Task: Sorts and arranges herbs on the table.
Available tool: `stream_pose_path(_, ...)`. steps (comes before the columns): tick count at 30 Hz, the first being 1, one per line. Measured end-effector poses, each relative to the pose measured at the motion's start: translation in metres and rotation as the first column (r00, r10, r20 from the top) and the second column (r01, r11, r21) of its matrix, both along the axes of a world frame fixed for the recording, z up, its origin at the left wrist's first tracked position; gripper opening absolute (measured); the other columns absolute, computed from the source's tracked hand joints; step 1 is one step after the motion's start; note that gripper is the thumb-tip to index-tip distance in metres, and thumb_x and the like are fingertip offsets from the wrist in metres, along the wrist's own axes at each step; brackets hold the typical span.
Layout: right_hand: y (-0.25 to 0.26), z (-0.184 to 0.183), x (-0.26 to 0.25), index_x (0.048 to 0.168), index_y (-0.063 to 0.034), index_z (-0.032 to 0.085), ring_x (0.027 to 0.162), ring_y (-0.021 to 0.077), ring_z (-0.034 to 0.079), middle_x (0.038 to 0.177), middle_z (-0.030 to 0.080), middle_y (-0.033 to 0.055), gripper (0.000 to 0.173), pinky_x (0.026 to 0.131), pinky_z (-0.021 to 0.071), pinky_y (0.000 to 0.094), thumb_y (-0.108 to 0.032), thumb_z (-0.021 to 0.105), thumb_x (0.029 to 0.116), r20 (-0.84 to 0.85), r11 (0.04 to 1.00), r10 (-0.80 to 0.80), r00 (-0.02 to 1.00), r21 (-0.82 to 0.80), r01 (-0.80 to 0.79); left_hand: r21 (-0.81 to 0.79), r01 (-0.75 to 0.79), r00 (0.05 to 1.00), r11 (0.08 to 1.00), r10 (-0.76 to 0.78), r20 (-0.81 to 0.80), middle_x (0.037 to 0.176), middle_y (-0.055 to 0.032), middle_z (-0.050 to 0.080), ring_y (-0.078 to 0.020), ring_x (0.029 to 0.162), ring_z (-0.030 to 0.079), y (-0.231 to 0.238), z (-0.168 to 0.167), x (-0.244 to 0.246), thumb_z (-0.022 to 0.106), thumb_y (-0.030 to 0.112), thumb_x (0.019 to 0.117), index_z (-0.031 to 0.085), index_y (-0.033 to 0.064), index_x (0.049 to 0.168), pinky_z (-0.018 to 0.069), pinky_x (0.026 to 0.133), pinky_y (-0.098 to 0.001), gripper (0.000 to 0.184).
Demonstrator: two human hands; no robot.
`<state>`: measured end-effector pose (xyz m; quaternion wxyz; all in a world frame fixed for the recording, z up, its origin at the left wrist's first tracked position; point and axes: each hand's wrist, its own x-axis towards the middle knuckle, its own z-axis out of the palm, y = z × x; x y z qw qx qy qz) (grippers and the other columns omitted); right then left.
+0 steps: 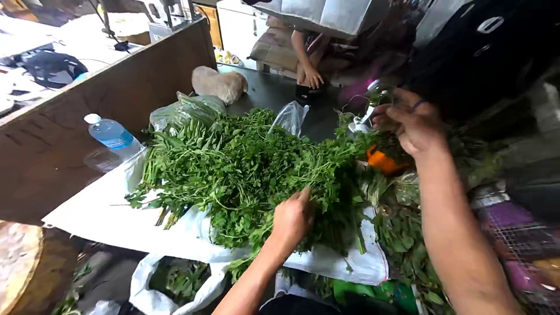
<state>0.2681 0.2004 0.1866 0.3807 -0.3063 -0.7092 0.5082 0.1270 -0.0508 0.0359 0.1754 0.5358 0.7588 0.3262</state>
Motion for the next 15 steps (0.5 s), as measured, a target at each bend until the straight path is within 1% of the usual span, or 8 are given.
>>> stream_pose_path(2, -0.02, 0.001, -0.011, 0.149, -0.0093, 0.043, 0.085, 0.0192, 0.074, 0.11, 0.072, 0.0086, 0.047, 0.077, 0.0637, 0.0359, -0.002, 0.049, 0.1027, -0.02, 1.0, 0.009, 1.0, 0.007, -0.009, 0.054, 0.023, 0.992, 0.998, -0.029, 0.119, 0.103, -0.017, 0.073, -0.0345, 0.092, 0.072, 0.049, 0.014, 0.0, 0.053, 0.038, 0.1049, 0.052, 0.0125, 0.149, 0.0571, 0.082, -0.0566, 0.051)
stream_pose_path(4, -0.033, 0.003, -0.019, 0.15, -0.0085, 0.043, 0.085, 0.0224, 0.075, 0.11, 0.073, 0.0107, 0.048, 0.077, 0.065, 0.0381, 0.0, 0.05, 0.1029, -0.043, 0.999, 0.038, 0.998, 0.034, -0.036, -0.046, 0.07, 0.972, 0.997, -0.058, 0.226, 0.113, -0.02, 0.071, -0.0379, 0.105, 0.07, 0.096, 0.016, -0.012, 0.055, 0.041, 0.1041, 0.047, 0.0155, 0.152, 0.054, 0.092, -0.0606, 0.055)
stream_pose_path(6, -0.025, -0.002, -0.022, 0.15, -0.0052, 0.043, 0.083, 0.0236, 0.075, 0.106, 0.073, 0.0131, 0.05, 0.075, 0.0652, 0.0383, 0.002, 0.051, 0.1015, -0.083, 0.998, 0.027, 0.996, 0.051, -0.023, -0.097, 0.131, 0.961, 0.987, -0.103, 0.257, 0.117, -0.0208, 0.071, -0.038, 0.111, 0.068, 0.117, 0.01, -0.026, 0.058, 0.031, 0.1034, 0.065, 0.0072, 0.132, 0.0517, 0.097, -0.0623, 0.038)
stream_pose_path(7, -0.011, -0.011, -0.021, 0.15, -0.0035, 0.042, 0.083, 0.0232, 0.075, 0.106, 0.073, 0.0138, 0.049, 0.075, 0.0647, 0.0377, 0.002, 0.05, 0.1019, -0.072, 0.999, -0.017, 0.997, 0.035, 0.02, -0.104, 0.15, 0.964, 0.983, -0.122, 0.238, 0.112, -0.0196, 0.072, -0.0367, 0.106, 0.069, 0.114, 0.012, -0.032, 0.059, 0.027, 0.1023, 0.07, 0.0051, 0.121, 0.0532, 0.093, -0.0615, 0.031)
stream_pose_path(9, 0.024, -0.039, -0.014, 0.15, -0.0017, 0.042, 0.088, 0.0223, 0.075, 0.112, 0.072, 0.0151, 0.047, 0.077, 0.0633, 0.0366, -0.002, 0.05, 0.1039, 0.033, 0.985, -0.166, 0.986, -0.038, 0.167, -0.067, 0.176, 0.961, 0.982, -0.156, 0.229, 0.104, -0.0177, 0.073, -0.033, 0.097, 0.071, 0.094, 0.028, -0.046, 0.059, 0.021, 0.1032, 0.072, 0.0034, 0.114, 0.0563, 0.087, -0.0572, 0.025)
stream_pose_path(12, 0.048, -0.086, 0.016, 0.153, -0.0028, 0.039, 0.11, 0.0305, 0.069, 0.138, 0.059, 0.0203, 0.053, 0.09, 0.0603, 0.0461, -0.027, 0.052, 0.1072, 0.225, 0.929, -0.314, 0.922, -0.13, 0.348, 0.038, 0.1, 0.945, 0.994, -0.107, 0.309, 0.091, -0.0104, 0.071, -0.0202, 0.08, 0.067, 0.066, 0.074, -0.069, 0.058, 0.02, 0.1041, 0.072, 0.0043, 0.108, 0.0565, 0.076, -0.0445, 0.022)
stream_pose_path(14, 0.023, -0.109, 0.034, 0.154, -0.0029, 0.037, 0.121, 0.0308, 0.064, 0.146, 0.053, 0.0201, 0.058, 0.097, 0.0564, 0.0478, -0.029, 0.054, 0.1056, 0.195, 0.922, -0.37, 0.909, -0.043, 0.384, 0.171, -0.01, 0.923, 0.985, -0.056, 0.38, 0.073, -0.0012, 0.061, -0.0086, 0.057, 0.051, 0.049, 0.111, -0.085, 0.059, 0.018, 0.1029, 0.071, 0.0065, 0.102, 0.0457, 0.054, -0.0286, 0.017)
stream_pose_path(15, 0.001, -0.12, 0.039, 0.152, -0.0041, 0.04, 0.118, 0.0272, 0.065, 0.144, 0.056, 0.0169, 0.055, 0.096, 0.0565, 0.0456, -0.027, 0.055, 0.1046, 0.134, 0.928, -0.373, 0.918, 0.029, 0.373, 0.244, -0.065, 0.901, 0.968, -0.049, 0.432, 0.067, 0.0029, 0.056, -0.0048, 0.05, 0.045, 0.039, 0.129, -0.093, 0.06, 0.017, 0.1018, 0.07, 0.0077, 0.098, 0.0405, 0.047, -0.0232, 0.014)
